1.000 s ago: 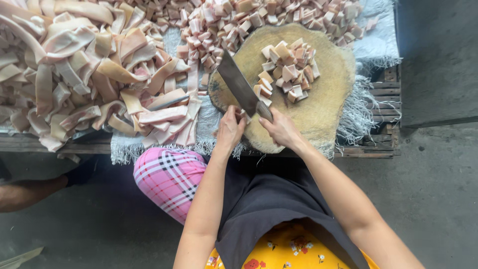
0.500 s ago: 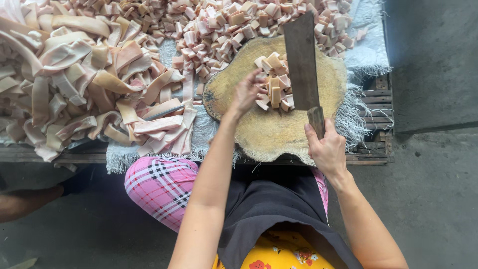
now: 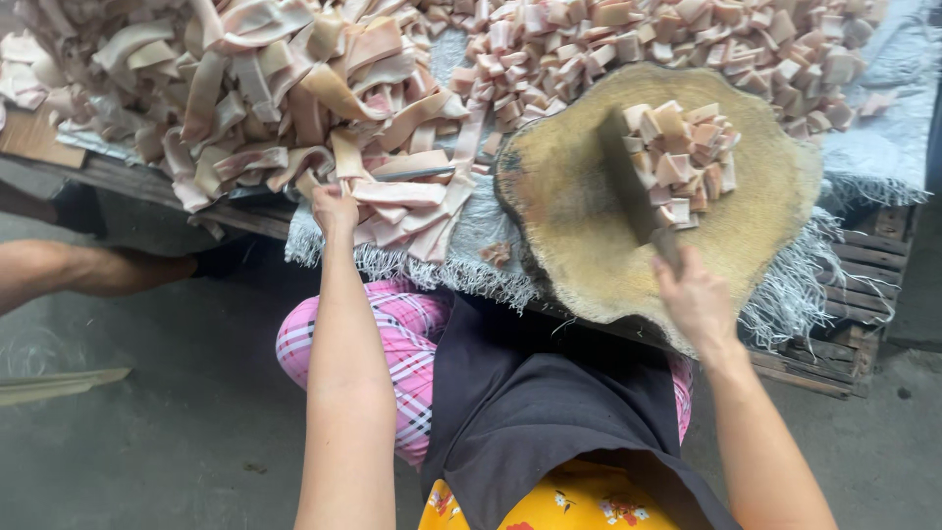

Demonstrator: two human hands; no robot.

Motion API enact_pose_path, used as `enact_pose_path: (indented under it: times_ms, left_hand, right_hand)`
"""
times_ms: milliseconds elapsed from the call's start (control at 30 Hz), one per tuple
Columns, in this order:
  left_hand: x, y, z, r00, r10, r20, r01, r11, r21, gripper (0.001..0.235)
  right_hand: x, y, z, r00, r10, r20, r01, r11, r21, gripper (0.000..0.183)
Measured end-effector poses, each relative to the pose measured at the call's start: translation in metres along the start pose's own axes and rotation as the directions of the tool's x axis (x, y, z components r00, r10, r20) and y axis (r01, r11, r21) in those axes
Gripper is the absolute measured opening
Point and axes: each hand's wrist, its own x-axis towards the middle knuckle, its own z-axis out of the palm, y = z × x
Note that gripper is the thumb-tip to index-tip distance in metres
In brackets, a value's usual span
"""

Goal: The person sits on the floor and uses a large cleaver to chop strips of pork belly into small cubes on a wooden cutting board. The chopped pieces are pushed to the side of the board as the task continues.

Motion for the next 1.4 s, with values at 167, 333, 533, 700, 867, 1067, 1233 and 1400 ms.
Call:
enact_pose_path:
  times_ms: [167, 333, 533, 700, 867, 1067, 1233, 1400]
  left_hand:
    - [-0.051, -0.009, 0.005, 0.877, -0.115, 0.467, 0.049, 0.987, 0.151, 0.072]
    - [-0.093, 0.047, -0.018, 0.843, -0.111, 0.527, -0.068, 0.949, 0.309, 0.085]
    - [-0.106, 0.110, -0.026, 0.659, 0.185, 0.729, -0.435, 0.884, 0.168, 0.056]
    - [-0.139, 0.227, -0.079, 0.489, 0.293, 0.821, -0.370, 0.923, -0.109, 0.040]
    - [-0.177, 0.294, -0.053, 0.320, 0.423, 0.848, -0.066, 0.903, -0.425, 0.033]
    - [-0.206, 0.269, 0.026, 0.484, 0.215, 0.848, 0.081, 0.954, -0.289, 0.033]
    - [-0.198, 0.245, 0.014, 0.557, 0.203, 0.805, 0.058, 0.958, -0.281, 0.027]
    - [-0.196, 0.236, 0.005, 0.573, 0.225, 0.788, 0.004, 0.961, -0.278, 0.025]
  right_hand:
    - [0.008, -0.018, -0.021, 0.967, 0.240, 0.090, -0.252, 0.952, 0.173, 0.047]
    - [0.001, -0.038, -0.030, 0.963, 0.245, 0.110, -0.263, 0.945, 0.197, 0.044]
    - [-0.002, -0.038, -0.029, 0.963, 0.250, 0.098, -0.267, 0.930, 0.253, 0.044]
    - [0.003, -0.035, -0.027, 0.961, 0.255, 0.110, -0.275, 0.926, 0.258, 0.046]
    - [0.002, -0.033, -0.025, 0.959, 0.264, 0.102, -0.283, 0.918, 0.279, 0.046]
    - [0.004, -0.013, -0.013, 0.988, 0.151, 0.027, -0.153, 0.954, 0.259, 0.044]
    - [-0.008, -0.033, -0.021, 0.991, -0.041, -0.128, 0.074, 0.961, 0.267, 0.041]
    - [-0.011, -0.068, -0.040, 0.978, -0.035, -0.203, 0.115, 0.911, 0.395, 0.038]
